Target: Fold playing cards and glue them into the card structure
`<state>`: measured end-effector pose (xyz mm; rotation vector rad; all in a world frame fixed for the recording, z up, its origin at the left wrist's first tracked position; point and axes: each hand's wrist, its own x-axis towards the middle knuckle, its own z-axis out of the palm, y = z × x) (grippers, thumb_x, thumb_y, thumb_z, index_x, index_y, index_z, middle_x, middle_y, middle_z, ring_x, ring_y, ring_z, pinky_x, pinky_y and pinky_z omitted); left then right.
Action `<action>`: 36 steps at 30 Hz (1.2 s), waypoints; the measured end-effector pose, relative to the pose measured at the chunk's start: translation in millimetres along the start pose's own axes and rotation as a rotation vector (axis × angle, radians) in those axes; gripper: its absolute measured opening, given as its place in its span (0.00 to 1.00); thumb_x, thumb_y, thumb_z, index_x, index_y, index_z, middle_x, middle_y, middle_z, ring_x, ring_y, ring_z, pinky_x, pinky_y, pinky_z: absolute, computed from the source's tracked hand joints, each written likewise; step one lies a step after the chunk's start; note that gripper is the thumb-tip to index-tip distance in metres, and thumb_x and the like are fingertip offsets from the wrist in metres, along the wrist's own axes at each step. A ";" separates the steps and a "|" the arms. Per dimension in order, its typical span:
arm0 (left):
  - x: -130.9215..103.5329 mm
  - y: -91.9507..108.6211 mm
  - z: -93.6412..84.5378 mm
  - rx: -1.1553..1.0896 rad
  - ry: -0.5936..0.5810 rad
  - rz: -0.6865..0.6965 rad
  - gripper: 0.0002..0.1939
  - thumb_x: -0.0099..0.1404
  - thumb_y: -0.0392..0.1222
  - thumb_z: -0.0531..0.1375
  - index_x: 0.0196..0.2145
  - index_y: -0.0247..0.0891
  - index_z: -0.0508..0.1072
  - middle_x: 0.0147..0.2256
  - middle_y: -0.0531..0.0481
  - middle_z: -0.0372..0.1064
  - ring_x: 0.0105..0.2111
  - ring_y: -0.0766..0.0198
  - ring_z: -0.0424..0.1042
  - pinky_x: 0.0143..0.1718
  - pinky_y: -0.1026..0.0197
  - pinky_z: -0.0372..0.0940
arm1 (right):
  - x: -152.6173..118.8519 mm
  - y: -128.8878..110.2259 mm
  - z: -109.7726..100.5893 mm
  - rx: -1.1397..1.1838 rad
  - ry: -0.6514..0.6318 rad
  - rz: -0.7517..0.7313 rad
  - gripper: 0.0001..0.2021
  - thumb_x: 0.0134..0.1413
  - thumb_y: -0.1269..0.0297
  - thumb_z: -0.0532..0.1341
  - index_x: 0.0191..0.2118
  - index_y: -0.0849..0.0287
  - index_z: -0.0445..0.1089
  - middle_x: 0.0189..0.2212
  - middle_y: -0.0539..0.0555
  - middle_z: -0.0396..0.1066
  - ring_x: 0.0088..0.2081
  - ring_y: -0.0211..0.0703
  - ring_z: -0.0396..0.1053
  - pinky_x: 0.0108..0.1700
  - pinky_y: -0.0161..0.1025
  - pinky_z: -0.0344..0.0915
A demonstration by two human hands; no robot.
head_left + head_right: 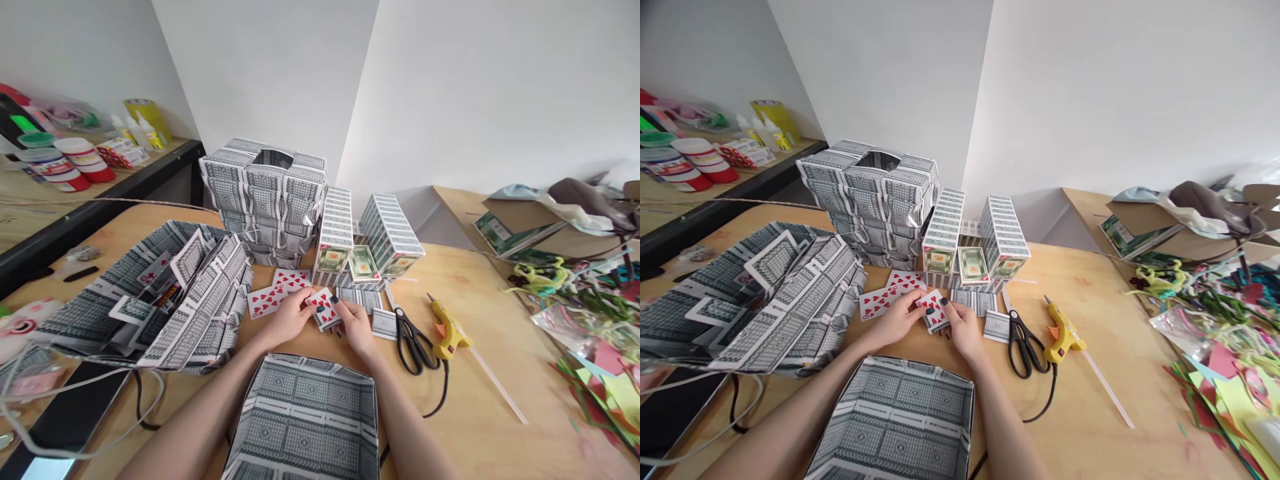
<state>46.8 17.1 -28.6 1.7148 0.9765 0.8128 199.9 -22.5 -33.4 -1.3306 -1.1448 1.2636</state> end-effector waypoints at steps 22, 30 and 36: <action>-2.4 7.3 4.0 0.002 0.153 -0.070 0.10 0.61 0.38 0.46 0.38 0.38 0.63 0.26 0.54 0.63 0.25 0.67 0.61 0.26 0.66 0.57 | -2.5 -3.5 6.5 0.493 -0.210 0.119 0.15 0.50 0.57 0.58 0.33 0.53 0.48 0.22 0.43 0.67 0.20 0.37 0.70 0.18 0.33 0.66; -3.7 11.2 3.6 -0.041 0.185 -0.079 0.05 0.59 0.36 0.45 0.29 0.39 0.59 0.20 0.58 0.56 0.20 0.69 0.58 0.22 0.67 0.54 | -5.2 -9.4 8.1 0.570 -0.323 0.168 0.13 0.51 0.58 0.55 0.33 0.52 0.46 0.21 0.42 0.67 0.21 0.39 0.71 0.19 0.34 0.66; -4.3 10.8 2.1 0.000 0.180 -0.077 0.05 0.57 0.34 0.45 0.26 0.39 0.57 0.18 0.58 0.54 0.19 0.69 0.56 0.21 0.67 0.53 | -5.7 -9.0 8.6 0.546 -0.296 0.186 0.12 0.50 0.60 0.54 0.34 0.52 0.46 0.20 0.42 0.66 0.20 0.39 0.71 0.18 0.33 0.66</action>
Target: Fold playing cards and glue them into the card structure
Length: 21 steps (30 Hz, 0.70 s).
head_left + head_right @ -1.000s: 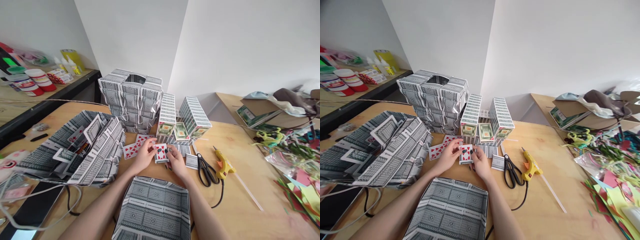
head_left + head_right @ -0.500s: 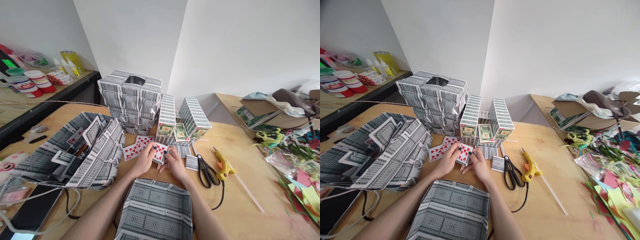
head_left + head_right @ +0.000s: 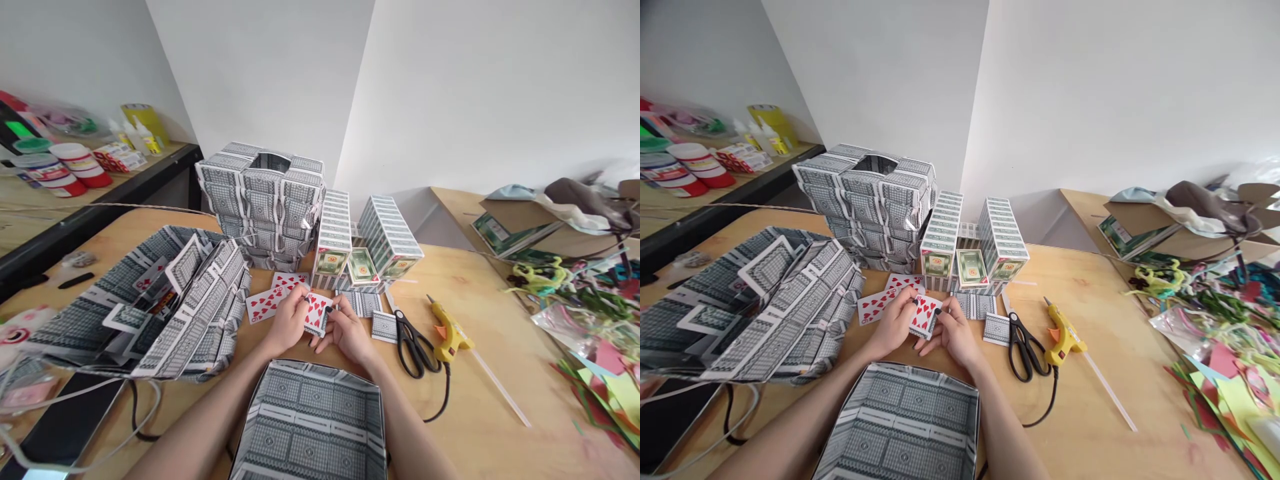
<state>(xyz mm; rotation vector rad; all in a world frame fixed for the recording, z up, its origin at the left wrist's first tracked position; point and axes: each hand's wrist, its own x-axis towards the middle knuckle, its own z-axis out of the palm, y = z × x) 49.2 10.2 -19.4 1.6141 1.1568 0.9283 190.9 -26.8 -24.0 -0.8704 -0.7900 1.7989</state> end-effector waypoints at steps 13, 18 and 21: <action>0.4 2.4 0.9 -0.150 -0.044 -0.010 0.06 0.58 0.35 0.46 0.31 0.39 0.60 0.22 0.57 0.56 0.22 0.69 0.57 0.23 0.68 0.55 | 0.5 2.8 -2.3 -0.018 0.036 -0.075 0.12 0.51 0.58 0.55 0.34 0.53 0.49 0.18 0.42 0.65 0.18 0.38 0.69 0.17 0.32 0.65; 1.0 1.0 2.7 -0.221 -0.074 -0.035 0.05 0.58 0.35 0.46 0.31 0.40 0.59 0.22 0.57 0.56 0.21 0.69 0.56 0.22 0.68 0.54 | 1.1 3.7 -4.0 -0.040 0.052 -0.082 0.12 0.51 0.57 0.55 0.34 0.53 0.49 0.17 0.41 0.64 0.17 0.37 0.68 0.17 0.31 0.64; 1.3 -0.2 3.3 -0.207 -0.075 -0.025 0.05 0.59 0.35 0.46 0.31 0.39 0.59 0.23 0.57 0.56 0.22 0.69 0.57 0.23 0.68 0.54 | 1.6 4.4 -4.6 -0.047 0.062 -0.088 0.11 0.51 0.57 0.55 0.35 0.53 0.50 0.17 0.41 0.64 0.16 0.36 0.67 0.17 0.31 0.63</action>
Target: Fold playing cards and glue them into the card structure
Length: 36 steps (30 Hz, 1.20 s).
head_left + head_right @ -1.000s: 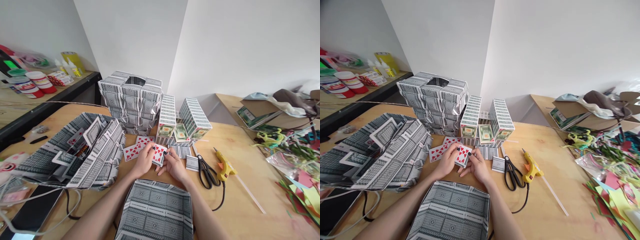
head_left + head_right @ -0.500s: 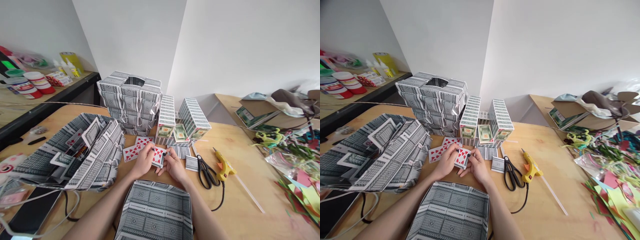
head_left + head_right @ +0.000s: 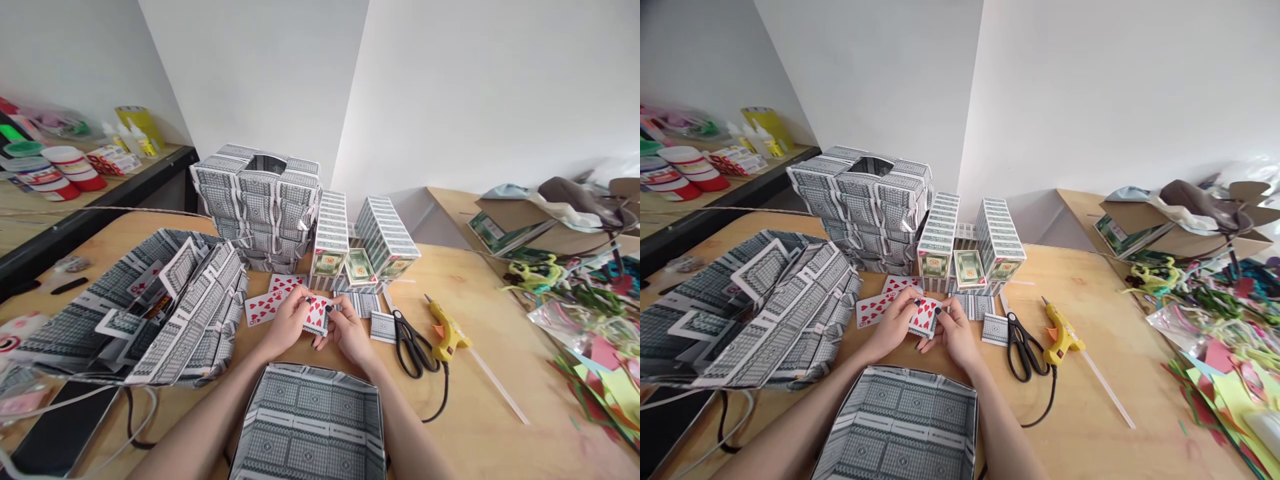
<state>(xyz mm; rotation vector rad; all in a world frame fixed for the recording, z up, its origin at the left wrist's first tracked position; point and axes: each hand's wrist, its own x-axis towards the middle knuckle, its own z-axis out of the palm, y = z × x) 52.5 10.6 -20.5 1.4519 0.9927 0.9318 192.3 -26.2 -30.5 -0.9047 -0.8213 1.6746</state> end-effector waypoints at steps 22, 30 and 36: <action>-0.3 3.6 -0.4 0.034 0.068 0.033 0.08 0.56 0.32 0.46 0.28 0.37 0.64 0.26 0.55 0.60 0.24 0.70 0.57 0.25 0.68 0.55 | 0.0 -1.1 1.2 0.031 -0.047 -0.003 0.08 0.51 0.64 0.54 0.34 0.54 0.51 0.16 0.43 0.66 0.17 0.40 0.69 0.18 0.35 0.66; -1.9 8.7 -0.8 -0.012 0.030 0.002 0.07 0.54 0.32 0.47 0.26 0.37 0.63 0.22 0.56 0.57 0.20 0.70 0.56 0.20 0.69 0.53 | -1.8 -3.5 -0.7 0.137 -0.195 0.139 0.10 0.54 0.58 0.49 0.40 0.57 0.52 0.24 0.53 0.72 0.24 0.47 0.73 0.20 0.42 0.69; -5.4 9.9 -2.8 -0.051 -0.090 0.001 0.07 0.53 0.33 0.47 0.25 0.36 0.63 0.20 0.56 0.56 0.19 0.71 0.55 0.19 0.68 0.52 | -1.8 2.7 -2.2 0.101 -0.220 0.242 0.12 0.54 0.57 0.54 0.34 0.62 0.58 0.23 0.57 0.72 0.25 0.46 0.73 0.19 0.34 0.67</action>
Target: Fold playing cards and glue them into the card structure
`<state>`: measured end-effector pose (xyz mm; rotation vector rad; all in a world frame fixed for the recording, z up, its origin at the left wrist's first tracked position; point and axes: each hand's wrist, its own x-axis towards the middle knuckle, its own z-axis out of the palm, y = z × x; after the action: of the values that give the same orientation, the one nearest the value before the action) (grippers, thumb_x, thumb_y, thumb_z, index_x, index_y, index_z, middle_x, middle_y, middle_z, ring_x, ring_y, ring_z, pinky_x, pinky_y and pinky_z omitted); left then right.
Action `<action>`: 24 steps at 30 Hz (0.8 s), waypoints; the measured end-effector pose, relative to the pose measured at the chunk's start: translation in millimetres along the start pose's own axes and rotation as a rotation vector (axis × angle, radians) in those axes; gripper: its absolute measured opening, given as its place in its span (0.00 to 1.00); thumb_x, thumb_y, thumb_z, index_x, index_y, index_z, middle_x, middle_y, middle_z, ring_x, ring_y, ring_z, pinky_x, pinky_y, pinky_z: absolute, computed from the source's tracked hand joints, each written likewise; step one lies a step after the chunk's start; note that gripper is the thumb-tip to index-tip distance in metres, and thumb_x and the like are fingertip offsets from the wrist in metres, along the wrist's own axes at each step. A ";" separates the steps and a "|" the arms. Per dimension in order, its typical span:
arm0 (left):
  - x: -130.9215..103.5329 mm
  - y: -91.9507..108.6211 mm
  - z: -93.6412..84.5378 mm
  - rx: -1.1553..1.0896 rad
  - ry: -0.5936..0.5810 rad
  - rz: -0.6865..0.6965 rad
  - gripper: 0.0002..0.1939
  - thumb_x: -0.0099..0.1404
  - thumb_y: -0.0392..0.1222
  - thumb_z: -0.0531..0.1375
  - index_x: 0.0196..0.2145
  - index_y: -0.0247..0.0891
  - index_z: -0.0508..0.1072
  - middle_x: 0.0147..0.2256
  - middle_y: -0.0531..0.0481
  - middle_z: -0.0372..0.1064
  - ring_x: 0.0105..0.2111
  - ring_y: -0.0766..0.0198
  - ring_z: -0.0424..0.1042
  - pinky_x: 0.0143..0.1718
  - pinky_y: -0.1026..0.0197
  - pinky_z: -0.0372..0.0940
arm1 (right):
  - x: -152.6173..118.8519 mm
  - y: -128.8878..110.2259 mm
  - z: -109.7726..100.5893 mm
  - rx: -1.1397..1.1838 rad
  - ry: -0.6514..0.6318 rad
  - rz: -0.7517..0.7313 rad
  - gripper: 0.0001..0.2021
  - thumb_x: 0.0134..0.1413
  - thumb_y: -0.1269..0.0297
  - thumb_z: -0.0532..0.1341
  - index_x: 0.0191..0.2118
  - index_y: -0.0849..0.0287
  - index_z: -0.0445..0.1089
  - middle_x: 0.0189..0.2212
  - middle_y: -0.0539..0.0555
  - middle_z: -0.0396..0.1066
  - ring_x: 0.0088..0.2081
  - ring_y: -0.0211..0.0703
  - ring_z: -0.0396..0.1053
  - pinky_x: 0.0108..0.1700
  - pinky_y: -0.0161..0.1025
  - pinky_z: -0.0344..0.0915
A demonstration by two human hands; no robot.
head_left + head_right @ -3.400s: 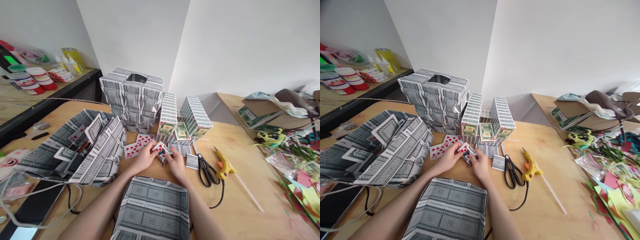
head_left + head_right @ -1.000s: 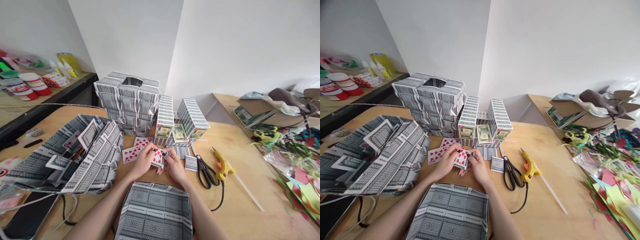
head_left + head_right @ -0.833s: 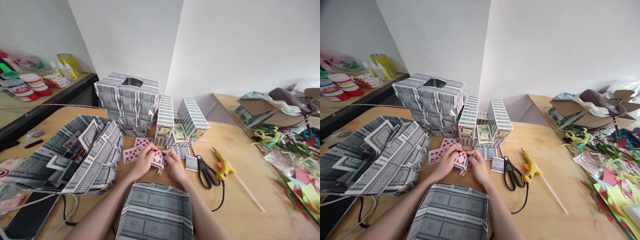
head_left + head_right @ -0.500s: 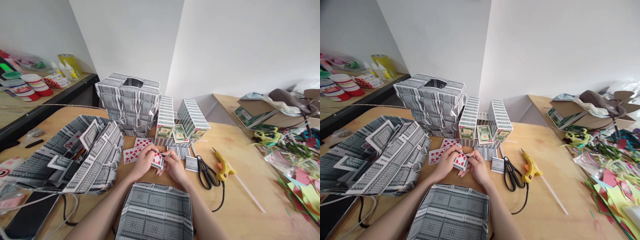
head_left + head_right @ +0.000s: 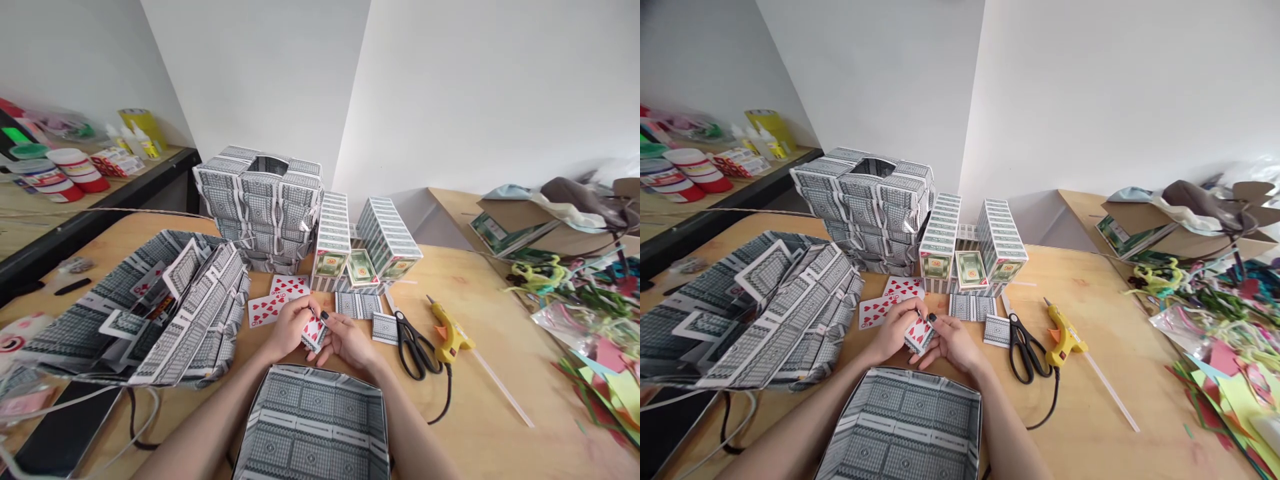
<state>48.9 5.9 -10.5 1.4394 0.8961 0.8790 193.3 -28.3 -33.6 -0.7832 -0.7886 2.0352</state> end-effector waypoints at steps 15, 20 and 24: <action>6.6 -2.4 -1.5 0.055 0.155 0.031 0.10 0.57 0.40 0.51 0.32 0.35 0.69 0.30 0.51 0.67 0.32 0.64 0.65 0.32 0.65 0.60 | 5.3 0.9 1.4 -0.179 0.151 -0.225 0.14 0.50 0.54 0.57 0.36 0.60 0.64 0.29 0.53 0.70 0.31 0.44 0.72 0.26 0.39 0.71; 7.4 -9.9 2.0 0.178 0.095 0.026 0.13 0.60 0.45 0.52 0.31 0.35 0.72 0.29 0.51 0.70 0.32 0.63 0.66 0.35 0.63 0.61 | 4.5 -1.7 5.0 -0.237 0.178 -0.224 0.13 0.49 0.54 0.58 0.33 0.60 0.67 0.30 0.53 0.70 0.33 0.45 0.70 0.29 0.40 0.71; 7.0 -8.7 2.0 0.180 0.054 0.038 0.15 0.61 0.46 0.52 0.35 0.35 0.74 0.32 0.49 0.72 0.35 0.61 0.69 0.39 0.61 0.62 | 2.8 -4.4 5.9 -0.206 0.202 -0.154 0.13 0.48 0.54 0.58 0.33 0.60 0.67 0.26 0.51 0.69 0.30 0.45 0.70 0.27 0.41 0.71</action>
<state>53.4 11.8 -19.1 1.5983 1.0118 0.8864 189.5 -25.4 -27.3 -0.9948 -0.9217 1.7265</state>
